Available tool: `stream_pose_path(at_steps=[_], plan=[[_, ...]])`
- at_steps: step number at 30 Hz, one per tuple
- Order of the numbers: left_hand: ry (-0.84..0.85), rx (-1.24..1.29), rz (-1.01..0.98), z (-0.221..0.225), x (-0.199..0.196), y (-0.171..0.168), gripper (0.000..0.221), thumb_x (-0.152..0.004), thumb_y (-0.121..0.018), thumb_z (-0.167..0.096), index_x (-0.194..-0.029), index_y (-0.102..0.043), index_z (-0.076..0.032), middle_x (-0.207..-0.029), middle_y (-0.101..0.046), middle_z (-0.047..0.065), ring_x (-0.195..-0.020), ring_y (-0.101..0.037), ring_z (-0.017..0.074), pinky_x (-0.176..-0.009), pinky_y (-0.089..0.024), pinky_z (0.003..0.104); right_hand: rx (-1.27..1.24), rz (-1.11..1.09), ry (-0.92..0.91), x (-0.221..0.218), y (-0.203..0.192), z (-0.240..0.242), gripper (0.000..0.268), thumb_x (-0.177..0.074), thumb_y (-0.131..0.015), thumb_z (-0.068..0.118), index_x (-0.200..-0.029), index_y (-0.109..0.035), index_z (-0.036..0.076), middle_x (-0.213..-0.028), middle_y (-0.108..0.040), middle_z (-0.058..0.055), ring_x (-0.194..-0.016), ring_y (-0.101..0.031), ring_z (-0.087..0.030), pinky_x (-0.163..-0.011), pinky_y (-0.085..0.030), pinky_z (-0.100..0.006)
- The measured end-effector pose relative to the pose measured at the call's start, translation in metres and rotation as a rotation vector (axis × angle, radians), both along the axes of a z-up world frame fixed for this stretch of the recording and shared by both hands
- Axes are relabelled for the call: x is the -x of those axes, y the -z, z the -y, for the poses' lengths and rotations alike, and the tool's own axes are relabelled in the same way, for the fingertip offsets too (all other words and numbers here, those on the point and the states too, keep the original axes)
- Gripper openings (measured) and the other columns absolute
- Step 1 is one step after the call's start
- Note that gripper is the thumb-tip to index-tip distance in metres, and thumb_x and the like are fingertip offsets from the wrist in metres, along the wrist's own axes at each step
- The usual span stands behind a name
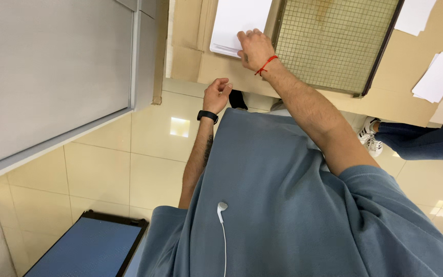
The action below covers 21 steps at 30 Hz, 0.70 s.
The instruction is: The person takes sheets of paper from a stack, aligns them on a paper cutter, and presses the blade down to cut the paper into smaller pieces.
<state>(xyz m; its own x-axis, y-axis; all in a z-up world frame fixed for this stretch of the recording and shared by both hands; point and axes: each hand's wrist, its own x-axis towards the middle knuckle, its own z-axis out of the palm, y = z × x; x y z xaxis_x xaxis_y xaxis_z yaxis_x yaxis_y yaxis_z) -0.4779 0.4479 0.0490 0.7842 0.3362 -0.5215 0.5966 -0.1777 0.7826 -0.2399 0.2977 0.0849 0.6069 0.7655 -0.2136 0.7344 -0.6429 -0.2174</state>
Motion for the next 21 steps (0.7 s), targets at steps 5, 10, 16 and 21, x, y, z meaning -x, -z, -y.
stream_pose_path(at_steps=[5, 10, 16, 21], plan=[[-0.092, 0.045, 0.065, 0.002, -0.023, -0.013, 0.058, -0.116, -0.082, -0.039, -0.170, -0.076, -0.019, -0.125, -0.096, 0.002, -0.122, -0.090, 0.0217, -0.120, -0.070, 0.045, -0.042, 0.033, 0.039, -0.002, 0.009, -0.006, 0.037, -0.099, -0.081, 0.016, -0.132, -0.066, 0.006, -0.099, -0.081, -0.017, -0.098, -0.077, -0.042, -0.069, -0.066, -0.059], [-0.131, 0.077, 0.109, -0.002, -0.038, -0.009, 0.062, -0.116, -0.083, -0.038, -0.174, -0.072, -0.018, -0.119, -0.095, 0.001, -0.118, -0.090, 0.0197, -0.116, -0.069, 0.042, 0.005, 0.071, 0.079, -0.003, 0.016, -0.009, 0.037, -0.119, -0.093, 0.035, -0.130, -0.071, 0.008, -0.099, -0.084, -0.014, -0.099, -0.080, -0.039, -0.071, -0.067, -0.057], [-0.102, 0.045, 0.070, -0.004, -0.028, 0.008, 0.051, -0.115, -0.086, -0.039, -0.160, -0.083, -0.015, -0.117, -0.094, 0.000, -0.117, -0.089, 0.0199, -0.115, -0.070, 0.040, 0.091, 0.024, 0.104, -0.002, 0.022, -0.016, 0.061, -0.109, -0.106, 0.051, -0.134, -0.072, 0.008, -0.103, -0.084, -0.014, -0.105, -0.080, -0.039, -0.078, -0.069, -0.060], [-0.131, 0.085, -0.006, 0.001, -0.023, 0.005, 0.050, -0.113, -0.085, -0.043, -0.155, -0.087, -0.017, -0.119, -0.093, 0.000, -0.116, -0.089, 0.0194, -0.115, -0.070, 0.039, 0.135, 0.029, 0.081, -0.001, 0.016, -0.018, 0.061, -0.111, -0.102, 0.051, -0.138, -0.070, 0.007, -0.110, -0.085, -0.017, -0.110, -0.079, -0.040, -0.079, -0.069, -0.058]])
